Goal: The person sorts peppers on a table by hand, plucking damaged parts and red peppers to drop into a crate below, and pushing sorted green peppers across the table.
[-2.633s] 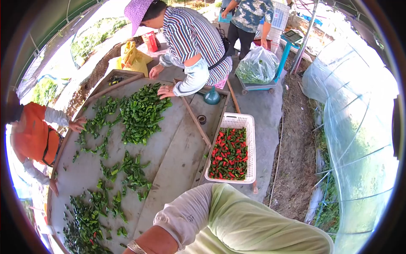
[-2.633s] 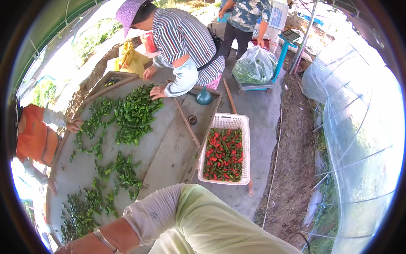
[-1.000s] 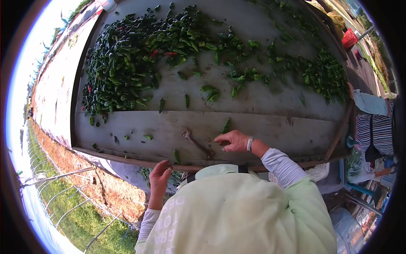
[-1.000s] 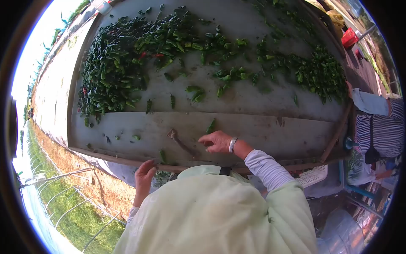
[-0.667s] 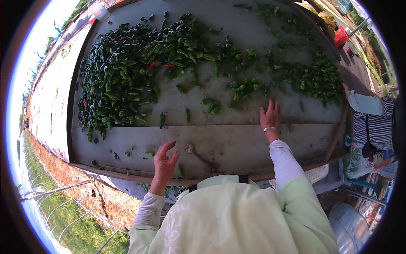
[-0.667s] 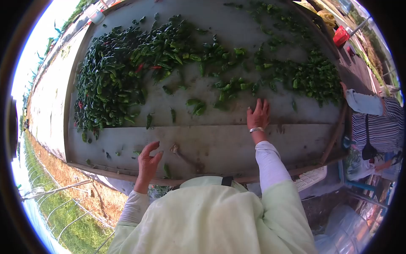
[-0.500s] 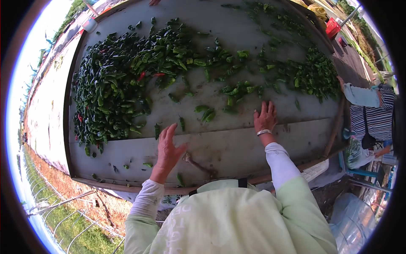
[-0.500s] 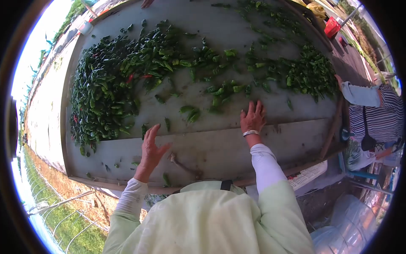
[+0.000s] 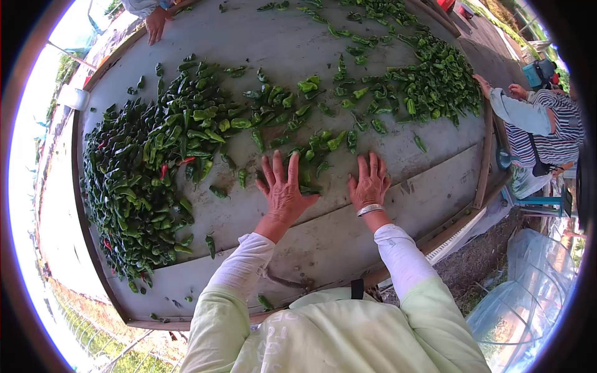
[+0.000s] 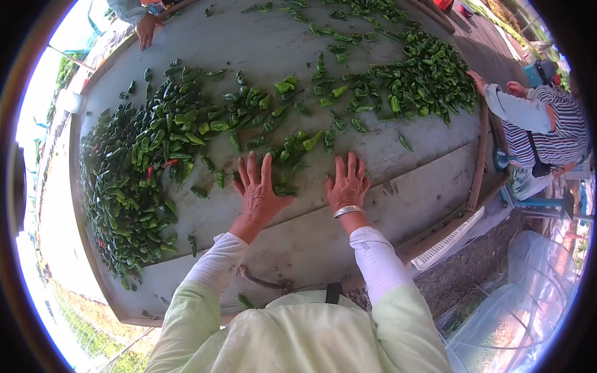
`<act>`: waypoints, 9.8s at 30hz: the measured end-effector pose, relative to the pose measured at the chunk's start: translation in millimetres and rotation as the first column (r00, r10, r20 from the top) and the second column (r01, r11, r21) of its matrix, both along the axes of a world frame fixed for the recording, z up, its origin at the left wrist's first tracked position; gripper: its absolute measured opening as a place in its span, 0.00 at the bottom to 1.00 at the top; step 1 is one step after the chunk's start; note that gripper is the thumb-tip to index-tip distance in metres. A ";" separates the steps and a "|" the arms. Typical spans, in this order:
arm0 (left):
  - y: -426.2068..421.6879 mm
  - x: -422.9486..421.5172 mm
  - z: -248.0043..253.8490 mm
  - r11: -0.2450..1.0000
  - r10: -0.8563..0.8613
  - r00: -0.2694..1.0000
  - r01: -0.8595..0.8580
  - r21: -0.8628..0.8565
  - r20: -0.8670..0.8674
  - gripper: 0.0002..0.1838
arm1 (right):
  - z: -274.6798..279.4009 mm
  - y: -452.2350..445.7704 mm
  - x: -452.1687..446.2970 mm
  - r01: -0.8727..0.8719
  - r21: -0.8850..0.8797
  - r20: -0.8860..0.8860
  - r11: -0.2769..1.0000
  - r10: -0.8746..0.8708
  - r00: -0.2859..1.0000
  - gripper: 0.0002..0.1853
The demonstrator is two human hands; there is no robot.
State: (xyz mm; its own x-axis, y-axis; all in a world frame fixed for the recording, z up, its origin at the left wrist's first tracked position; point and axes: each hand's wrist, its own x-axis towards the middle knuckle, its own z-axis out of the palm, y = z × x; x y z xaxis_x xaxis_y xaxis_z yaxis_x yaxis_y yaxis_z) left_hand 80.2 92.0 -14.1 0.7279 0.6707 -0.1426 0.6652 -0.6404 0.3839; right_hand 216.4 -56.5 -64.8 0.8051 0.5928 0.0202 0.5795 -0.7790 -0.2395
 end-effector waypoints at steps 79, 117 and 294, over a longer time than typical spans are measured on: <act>255.3 -61.9 34.0 0.728 0.293 0.619 -0.638 0.249 0.729 0.16 | -6.6 3.2 -3.2 -0.006 -0.005 0.061 1.000 0.006 0.998 0.32; 193.4 -124.2 6.3 0.838 0.467 0.813 -0.533 0.119 0.348 0.14 | -13.6 2.9 -2.8 -0.008 0.004 0.107 1.000 0.007 0.994 0.29; 95.6 -92.9 8.0 0.942 0.321 0.946 -0.324 0.088 0.043 0.22 | 34.6 -353.6 42.8 0.868 0.239 -0.908 0.435 -0.216 0.358 0.21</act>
